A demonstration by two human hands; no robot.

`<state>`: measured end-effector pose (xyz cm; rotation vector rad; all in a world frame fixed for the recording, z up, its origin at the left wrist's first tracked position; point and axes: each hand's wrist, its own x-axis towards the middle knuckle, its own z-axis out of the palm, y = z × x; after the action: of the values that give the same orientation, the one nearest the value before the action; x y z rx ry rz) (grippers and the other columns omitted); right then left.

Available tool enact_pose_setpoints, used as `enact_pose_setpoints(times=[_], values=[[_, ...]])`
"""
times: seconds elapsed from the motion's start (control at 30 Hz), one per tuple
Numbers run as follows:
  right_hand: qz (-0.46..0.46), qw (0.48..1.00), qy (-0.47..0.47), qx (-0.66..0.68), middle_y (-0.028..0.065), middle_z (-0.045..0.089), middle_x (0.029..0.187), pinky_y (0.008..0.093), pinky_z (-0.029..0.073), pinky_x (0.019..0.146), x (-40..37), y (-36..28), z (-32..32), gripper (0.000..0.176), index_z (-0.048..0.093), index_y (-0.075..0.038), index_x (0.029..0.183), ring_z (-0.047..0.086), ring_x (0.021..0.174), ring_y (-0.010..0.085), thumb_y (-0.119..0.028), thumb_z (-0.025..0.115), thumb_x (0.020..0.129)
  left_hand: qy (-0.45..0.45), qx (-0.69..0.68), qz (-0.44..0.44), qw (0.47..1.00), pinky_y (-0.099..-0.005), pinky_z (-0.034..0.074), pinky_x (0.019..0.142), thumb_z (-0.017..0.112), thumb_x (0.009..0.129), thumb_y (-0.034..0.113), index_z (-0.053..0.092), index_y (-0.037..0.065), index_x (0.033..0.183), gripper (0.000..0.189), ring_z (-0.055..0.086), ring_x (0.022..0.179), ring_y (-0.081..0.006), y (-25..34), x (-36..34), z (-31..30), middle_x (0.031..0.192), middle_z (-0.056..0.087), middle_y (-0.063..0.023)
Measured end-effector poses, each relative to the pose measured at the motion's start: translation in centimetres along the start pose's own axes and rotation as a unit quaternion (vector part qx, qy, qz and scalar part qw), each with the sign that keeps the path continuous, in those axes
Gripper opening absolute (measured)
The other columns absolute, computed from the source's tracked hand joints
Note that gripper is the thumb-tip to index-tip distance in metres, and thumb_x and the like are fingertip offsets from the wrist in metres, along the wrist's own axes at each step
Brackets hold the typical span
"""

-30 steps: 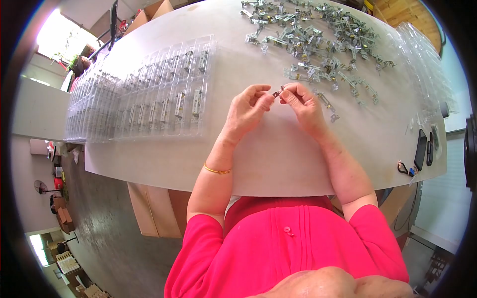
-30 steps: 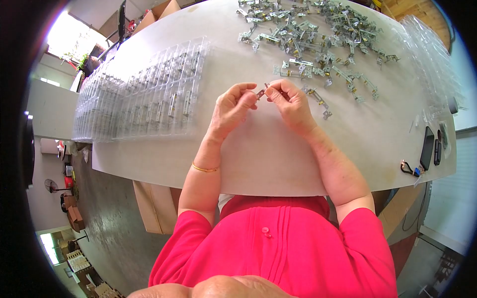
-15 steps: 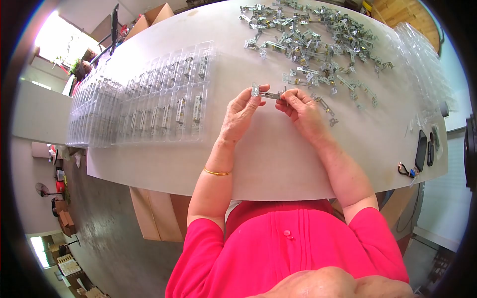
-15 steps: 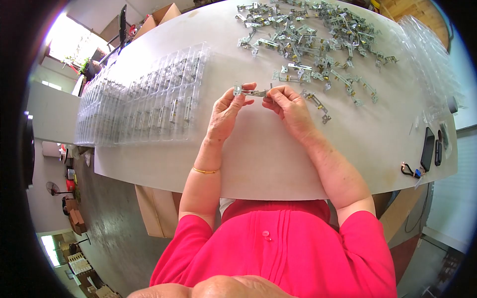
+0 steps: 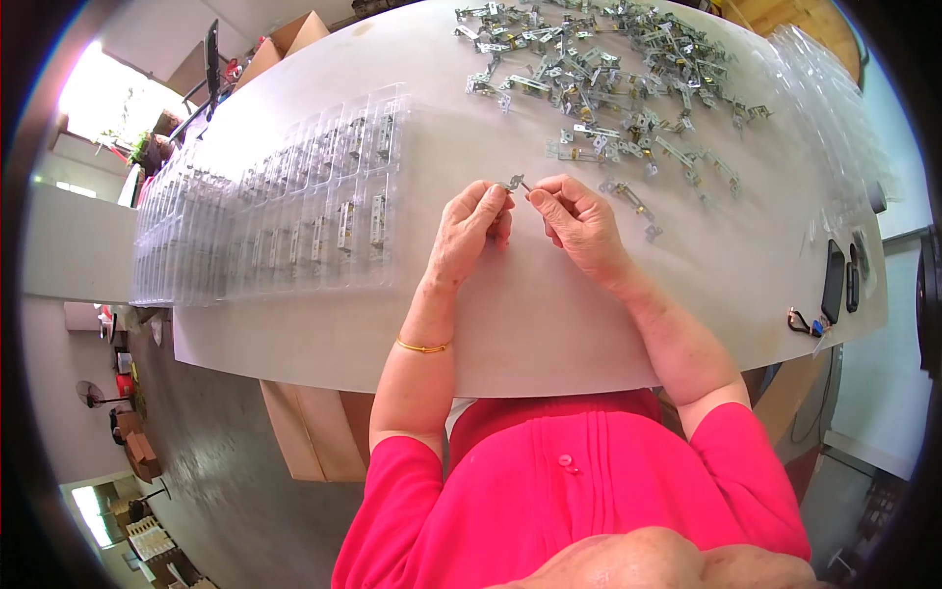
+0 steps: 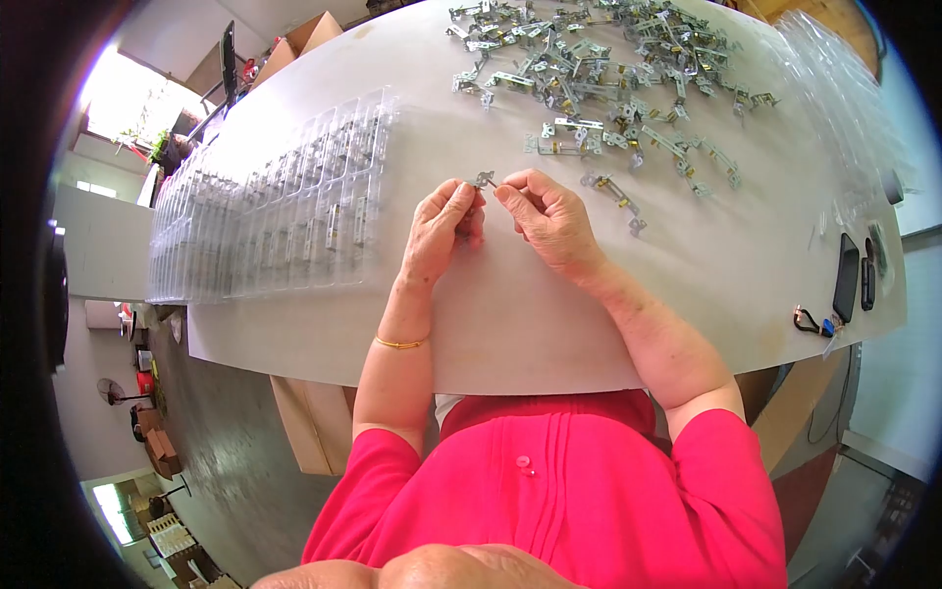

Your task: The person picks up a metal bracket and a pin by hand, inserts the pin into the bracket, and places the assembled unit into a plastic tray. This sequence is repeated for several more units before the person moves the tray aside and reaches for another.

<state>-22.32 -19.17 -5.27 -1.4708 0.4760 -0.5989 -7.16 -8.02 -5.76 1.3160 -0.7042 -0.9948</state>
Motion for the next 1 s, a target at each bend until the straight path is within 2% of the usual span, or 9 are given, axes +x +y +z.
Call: enact_pose_setpoints(times=[0.23, 0.33, 0.4, 0.53, 0.67, 0.77, 0.83, 0.93, 1.0], values=[[-0.001, 1.000, 0.009, -0.030, -0.0047, 0.055, 0.070, 0.0215, 0.041, 0.057, 0.0, 0.2, 0.1, 0.016, 0.065, -0.006, 0.099, 0.048, 0.063, 0.0035, -0.022, 0.066, 0.098, 0.005, 0.063, 0.006, 0.998, -0.0228, 0.042, 0.053, 0.052, 0.104, 0.029, 0.060, 0.005, 0.091, 0.029, 0.049, 0.058, -0.0075, 0.3, -0.3, 0.3, 0.069, 0.055, 0.0009], [-0.035, 0.997, 0.028, -0.062, -0.0035, 0.056, 0.071, 0.0219, 0.041, 0.057, 0.0, 0.8, 0.1, 0.014, 0.064, -0.006, 0.104, 0.050, 0.063, 0.0039, -0.019, 0.064, 0.098, 0.057, 0.168, 0.031, 0.984, -0.0232, 0.040, 0.052, 0.055, 0.103, 0.027, 0.060, 0.005, 0.088, 0.027, 0.048, 0.059, -0.0068, 0.2, -0.3, 0.6, 0.067, 0.054, 0.0021], [-0.033, 0.997, 0.029, -0.061, -0.0030, 0.057, 0.071, 0.0221, 0.042, 0.057, 0.0, 0.5, 0.1, 0.014, 0.063, -0.007, 0.107, 0.050, 0.063, 0.0040, -0.018, 0.063, 0.099, 0.072, 0.258, 0.113, 0.957, -0.0252, 0.039, 0.051, 0.058, 0.101, 0.022, 0.059, 0.004, 0.084, 0.025, 0.046, 0.058, -0.0067, -0.4, -0.1, 0.6, 0.064, 0.053, 0.0021], [-0.012, 1.000, 0.020, -0.021, -0.0015, 0.059, 0.072, 0.0234, 0.043, 0.057, -0.2, 0.2, 0.5, 0.016, 0.060, -0.007, 0.114, 0.052, 0.064, 0.0045, -0.015, 0.060, 0.100, 0.082, 0.303, 0.137, 0.939, -0.0275, 0.038, 0.050, 0.062, 0.099, 0.019, 0.058, 0.004, 0.083, 0.022, 0.046, 0.057, -0.0073, -0.6, -0.1, 0.7, 0.062, 0.052, 0.0002], [-0.023, 1.000, 0.010, -0.018, -0.0015, 0.060, 0.073, 0.0238, 0.045, 0.057, -0.2, 0.4, 0.5, 0.016, 0.062, -0.005, 0.111, 0.053, 0.063, 0.0051, -0.016, 0.062, 0.099, 0.086, 0.346, 0.193, 0.914, -0.0305, 0.040, 0.051, 0.063, 0.097, 0.017, 0.057, 0.003, 0.084, 0.020, 0.047, 0.054, -0.0125, -0.4, -0.3, 1.1, 0.061, 0.052, -0.0058], [-0.049, 0.996, 0.006, -0.076, -0.0015, 0.060, 0.075, 0.0249, 0.046, 0.060, -0.1, 0.9, 0.2, 0.013, 0.065, -0.005, 0.106, 0.055, 0.067, 0.0065, -0.015, 0.064, 0.097, 0.086, 0.368, 0.227, 0.898, -0.0330, 0.042, 0.053, 0.064, 0.097, 0.017, 0.058, 0.002, 0.085, 0.019, 0.048, 0.053, -0.0175, -0.6, -0.3, 1.2, 0.062, 0.053, -0.0102], [-0.178, 0.960, 0.053, -0.208, -0.0020, 0.058, 0.079, 0.0259, 0.046, 0.064, 0.2, 1.2, 0.1, 0.009, 0.067, -0.006, 0.101, 0.054, 0.073, 0.0076, -0.013, 0.067, 0.095, 0.085, 0.373, 0.235, 0.893, -0.0343, 0.043, 0.054, 0.064, 0.097, 0.017, 0.058, 0.002, 0.086, 0.019, 0.049, 0.053, -0.0198, -0.9, -0.3, 1.1, 0.063, 0.054, -0.0121], [-0.222, 0.958, 0.076, -0.163, -0.0018, 0.056, 0.081, 0.0265, 0.046, 0.067, 0.6, 1.7, 0.2, 0.008, 0.068, -0.007, 0.100, 0.052, 0.078, 0.0086, -0.011, 0.068, 0.094, 0.060, 0.402, 0.258, 0.876, -0.0366, 0.045, 0.055, 0.065, 0.096, 0.017, 0.058, 0.002, 0.087, 0.018, 0.051, 0.055, -0.0224, -1.2, -0.3, 1.2, 0.066, 0.055, -0.0149], [-0.202, 0.964, 0.097, -0.143, -0.0022, 0.057, 0.081, 0.0255, 0.046, 0.066, 0.5, 1.4, 0.2, 0.007, 0.068, -0.007, 0.099, 0.052, 0.077, 0.0079, -0.013, 0.068, 0.095, 0.039, 0.360, 0.223, 0.905, -0.0322, 0.043, 0.053, 0.063, 0.098, 0.019, 0.059, 0.002, 0.087, 0.021, 0.052, 0.055, -0.0171, -0.9, -0.5, 1.5, 0.064, 0.056, -0.0102]])
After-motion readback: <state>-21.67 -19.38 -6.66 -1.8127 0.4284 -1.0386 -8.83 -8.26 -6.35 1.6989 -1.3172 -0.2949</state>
